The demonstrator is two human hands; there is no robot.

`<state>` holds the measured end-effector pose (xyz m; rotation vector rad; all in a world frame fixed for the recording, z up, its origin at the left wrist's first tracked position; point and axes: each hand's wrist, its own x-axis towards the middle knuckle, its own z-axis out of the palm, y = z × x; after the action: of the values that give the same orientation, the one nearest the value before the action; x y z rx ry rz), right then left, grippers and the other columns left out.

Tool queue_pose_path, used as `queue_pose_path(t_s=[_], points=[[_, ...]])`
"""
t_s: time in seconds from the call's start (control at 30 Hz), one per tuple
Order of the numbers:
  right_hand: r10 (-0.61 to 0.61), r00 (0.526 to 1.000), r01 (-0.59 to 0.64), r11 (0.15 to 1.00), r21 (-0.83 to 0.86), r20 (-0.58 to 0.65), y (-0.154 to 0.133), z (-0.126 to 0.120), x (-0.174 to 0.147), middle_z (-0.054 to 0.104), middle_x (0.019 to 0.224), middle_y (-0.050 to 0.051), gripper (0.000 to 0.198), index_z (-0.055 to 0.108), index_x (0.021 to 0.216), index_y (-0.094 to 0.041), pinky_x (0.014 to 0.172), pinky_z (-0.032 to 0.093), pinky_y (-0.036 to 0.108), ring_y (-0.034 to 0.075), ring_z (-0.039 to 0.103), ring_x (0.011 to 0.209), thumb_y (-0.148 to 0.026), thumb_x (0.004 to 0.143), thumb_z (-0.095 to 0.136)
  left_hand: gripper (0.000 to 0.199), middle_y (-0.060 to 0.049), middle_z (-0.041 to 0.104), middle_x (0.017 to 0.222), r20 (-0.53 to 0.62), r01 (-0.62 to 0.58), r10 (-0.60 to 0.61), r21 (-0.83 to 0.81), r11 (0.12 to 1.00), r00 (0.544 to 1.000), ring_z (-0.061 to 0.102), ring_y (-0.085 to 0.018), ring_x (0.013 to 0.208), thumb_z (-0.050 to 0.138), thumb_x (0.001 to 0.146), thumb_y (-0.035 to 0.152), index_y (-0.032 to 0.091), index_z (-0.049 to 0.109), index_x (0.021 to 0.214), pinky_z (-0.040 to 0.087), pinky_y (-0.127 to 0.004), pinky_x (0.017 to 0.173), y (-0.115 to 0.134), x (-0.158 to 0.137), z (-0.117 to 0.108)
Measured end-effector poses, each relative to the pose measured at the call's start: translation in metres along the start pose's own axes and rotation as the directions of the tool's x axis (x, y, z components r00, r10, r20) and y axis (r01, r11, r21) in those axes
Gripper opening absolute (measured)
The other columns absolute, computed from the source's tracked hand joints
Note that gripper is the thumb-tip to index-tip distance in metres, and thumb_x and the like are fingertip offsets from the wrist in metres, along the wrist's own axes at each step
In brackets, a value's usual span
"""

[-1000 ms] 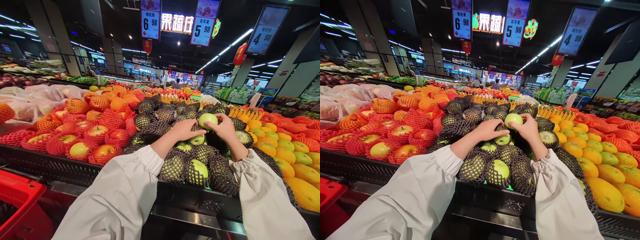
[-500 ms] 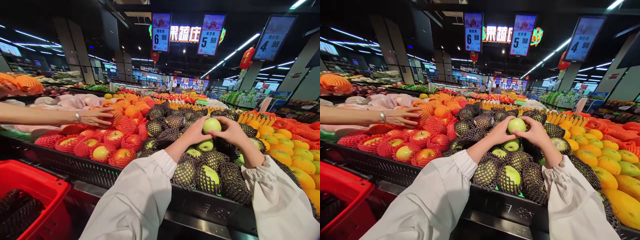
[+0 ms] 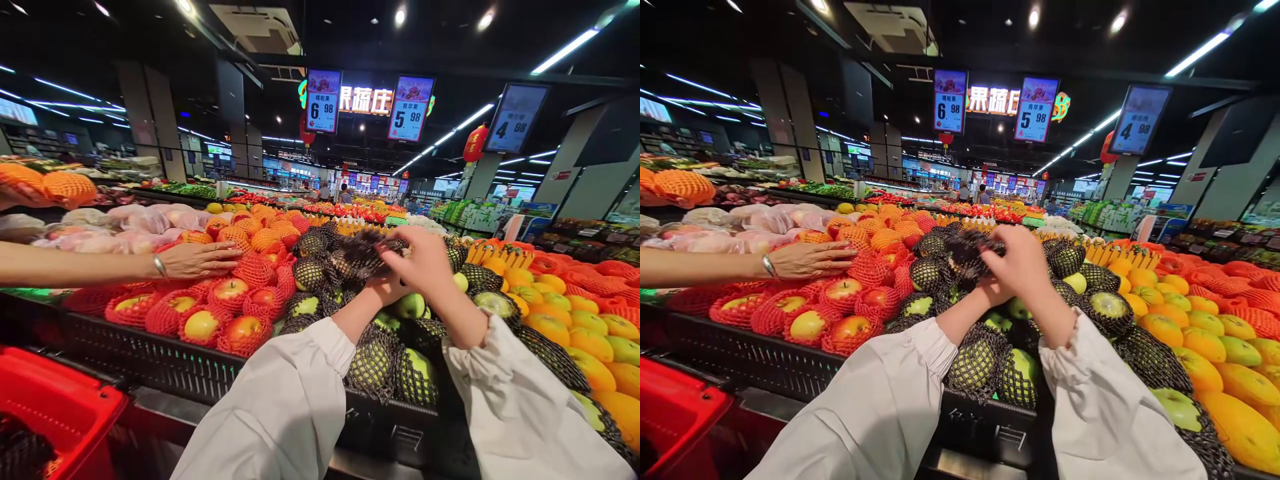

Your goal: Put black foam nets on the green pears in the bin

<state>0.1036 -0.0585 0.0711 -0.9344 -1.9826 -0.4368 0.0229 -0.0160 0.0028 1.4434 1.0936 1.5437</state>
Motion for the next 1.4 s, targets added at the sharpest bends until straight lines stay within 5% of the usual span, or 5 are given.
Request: queue_pose_path(t_s=[0.23,0.47,0.8,1.13,1.4], points=[[0.581,0.778,-0.457,0.784,0.42,-0.238,0.133,-0.036,-0.026,0.054,0.075,0.004,0.039,0.049,0.078,-0.026,0.064,0.041,0.037,0.021,0.048,0.067,-0.053,0.068,0.074,0.086,-0.018,0.06,0.133,0.023,-0.219,0.219,0.206,0.954,0.975,0.061,-0.032,0.119,0.084,0.067,0.054,0.019,0.044,0.135,0.047,-0.045,0.102,-0.02,0.016,0.002],[0.322,0.946,-0.303,0.868,0.392,0.019,0.136,0.02,-0.051,0.064,0.12,0.009,0.047,0.059,0.111,-0.023,0.101,0.043,0.044,0.027,0.059,0.111,-0.053,0.076,0.067,0.065,-0.014,0.073,0.111,-0.002,-0.101,0.106,-0.311,0.945,0.994,0.069,-0.025,0.103,0.084,0.061,0.054,0.012,0.067,0.109,0.053,-0.036,0.094,-0.027,0.027,0.006],[0.506,0.859,-0.405,0.767,0.498,-0.081,0.131,0.012,-0.053,0.061,0.078,0.002,0.045,0.056,0.078,-0.022,0.074,0.048,0.035,0.019,0.055,0.073,-0.066,0.076,0.065,0.068,-0.011,0.075,0.111,0.303,-0.031,0.157,-0.381,0.924,0.94,0.069,-0.026,0.104,0.083,0.057,0.051,0.012,0.069,0.111,0.052,-0.037,0.098,-0.022,0.011,0.005],[0.307,0.952,-0.276,0.865,0.42,-0.006,0.15,0.027,-0.057,0.061,0.137,0.012,0.078,0.057,0.132,-0.02,0.111,0.041,0.047,0.03,0.057,0.125,-0.052,0.064,0.079,0.058,-0.007,0.076,0.099,0.232,-0.065,0.178,-0.428,0.902,0.956,0.068,-0.026,0.104,0.074,0.063,0.06,0.015,0.07,0.099,0.052,-0.036,0.098,-0.027,0.014,0.004],[0.27,0.944,-0.255,0.962,0.1,-0.192,0.146,0.015,-0.056,0.059,0.121,0.015,0.039,0.071,0.072,-0.021,0.099,0.045,0.051,0.032,0.054,0.113,-0.059,0.079,0.066,0.062,-0.01,0.076,0.103,0.307,-0.04,0.174,-0.398,0.917,0.936,0.069,-0.027,0.103,0.078,0.06,0.054,0.011,0.071,0.105,0.052,-0.037,0.099,-0.022,0.009,0.004]])
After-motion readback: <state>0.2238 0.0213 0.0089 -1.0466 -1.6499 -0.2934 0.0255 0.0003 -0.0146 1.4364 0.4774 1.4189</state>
